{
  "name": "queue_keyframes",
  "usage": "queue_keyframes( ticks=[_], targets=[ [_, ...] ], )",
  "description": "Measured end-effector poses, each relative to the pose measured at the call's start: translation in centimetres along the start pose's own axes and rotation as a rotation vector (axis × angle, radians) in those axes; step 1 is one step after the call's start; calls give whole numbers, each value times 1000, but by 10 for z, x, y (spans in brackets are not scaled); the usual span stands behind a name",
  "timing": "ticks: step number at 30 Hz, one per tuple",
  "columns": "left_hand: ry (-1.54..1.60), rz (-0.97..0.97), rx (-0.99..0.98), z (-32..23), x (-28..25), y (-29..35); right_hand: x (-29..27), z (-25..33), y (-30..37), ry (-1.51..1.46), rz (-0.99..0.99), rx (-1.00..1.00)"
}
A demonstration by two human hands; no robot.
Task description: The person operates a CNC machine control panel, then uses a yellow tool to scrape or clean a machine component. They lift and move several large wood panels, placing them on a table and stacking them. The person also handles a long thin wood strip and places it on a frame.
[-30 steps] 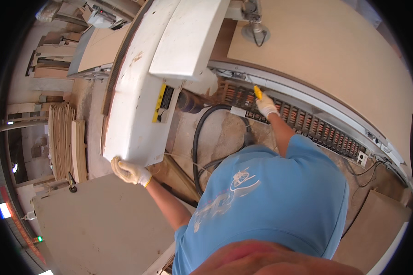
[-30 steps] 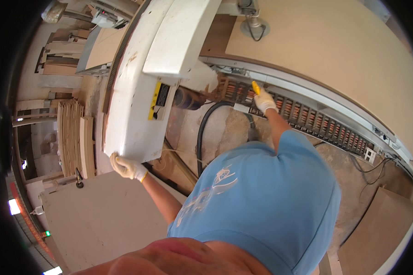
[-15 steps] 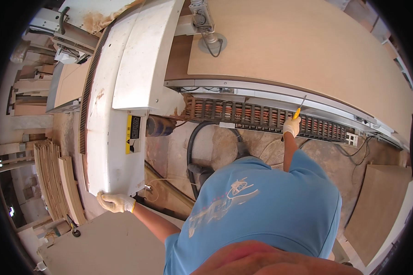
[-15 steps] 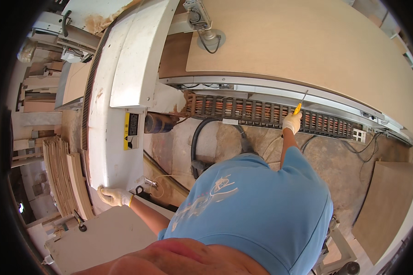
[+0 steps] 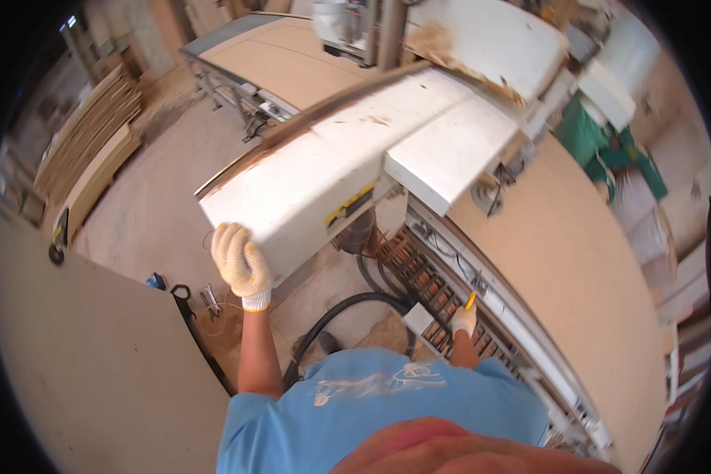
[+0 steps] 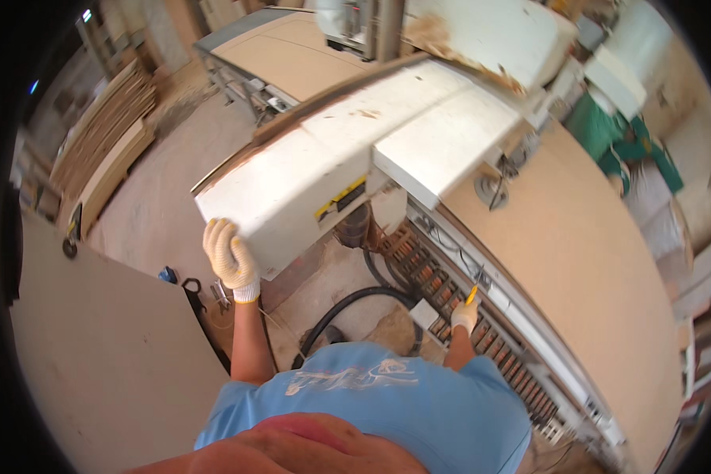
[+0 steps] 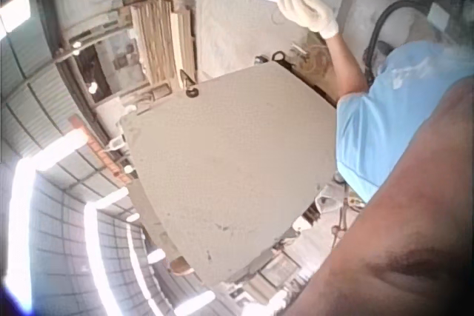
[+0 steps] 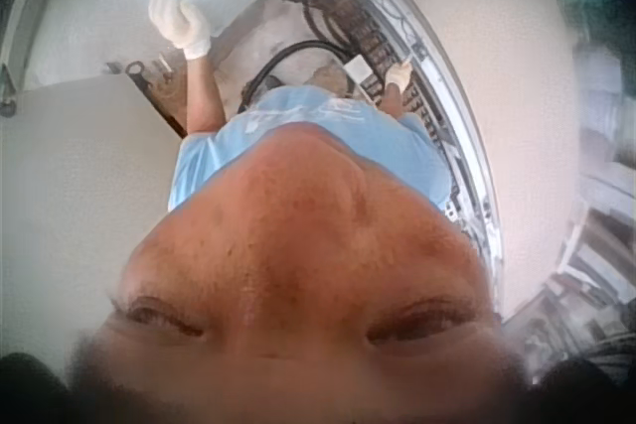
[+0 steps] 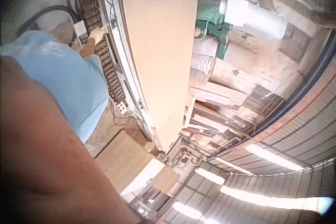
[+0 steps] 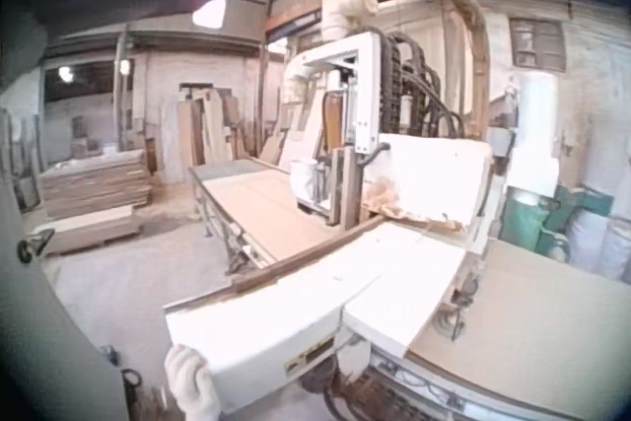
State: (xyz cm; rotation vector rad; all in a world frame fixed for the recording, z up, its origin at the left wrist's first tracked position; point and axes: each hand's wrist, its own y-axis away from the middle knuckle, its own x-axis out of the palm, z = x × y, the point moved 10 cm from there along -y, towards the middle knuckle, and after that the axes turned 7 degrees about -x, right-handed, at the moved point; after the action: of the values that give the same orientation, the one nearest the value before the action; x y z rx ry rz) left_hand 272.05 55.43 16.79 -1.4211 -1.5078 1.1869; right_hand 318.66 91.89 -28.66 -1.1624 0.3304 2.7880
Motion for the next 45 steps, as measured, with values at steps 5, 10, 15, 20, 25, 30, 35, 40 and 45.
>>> queue_keyframes(
  ticks=[5,10,15,20,25,30,35,40,45],
  targets=[
    [6,26,80,8,-5,-2,10,8,29,24,-39,39],
    [-63,72,116,7,1,1,-11,-26,57,-39,-37,31],
    [-25,78,106,16,11,10,-11,-10,51,-4,48,-142],
    [-29,68,61,30,22,20,20,18,40,22,102,-225],
    [-114,83,48,39,36,28,70,52,14,23,227,-282],
    [-138,106,35,47,47,30,113,71,-15,-4,253,-244],
    [-163,106,128,44,52,28,149,90,-24,-67,320,-221],
    [-203,134,198,45,53,26,164,109,-36,-103,250,-180],
    [-305,176,210,51,61,27,150,100,-68,-172,-7,65]
  ],
)
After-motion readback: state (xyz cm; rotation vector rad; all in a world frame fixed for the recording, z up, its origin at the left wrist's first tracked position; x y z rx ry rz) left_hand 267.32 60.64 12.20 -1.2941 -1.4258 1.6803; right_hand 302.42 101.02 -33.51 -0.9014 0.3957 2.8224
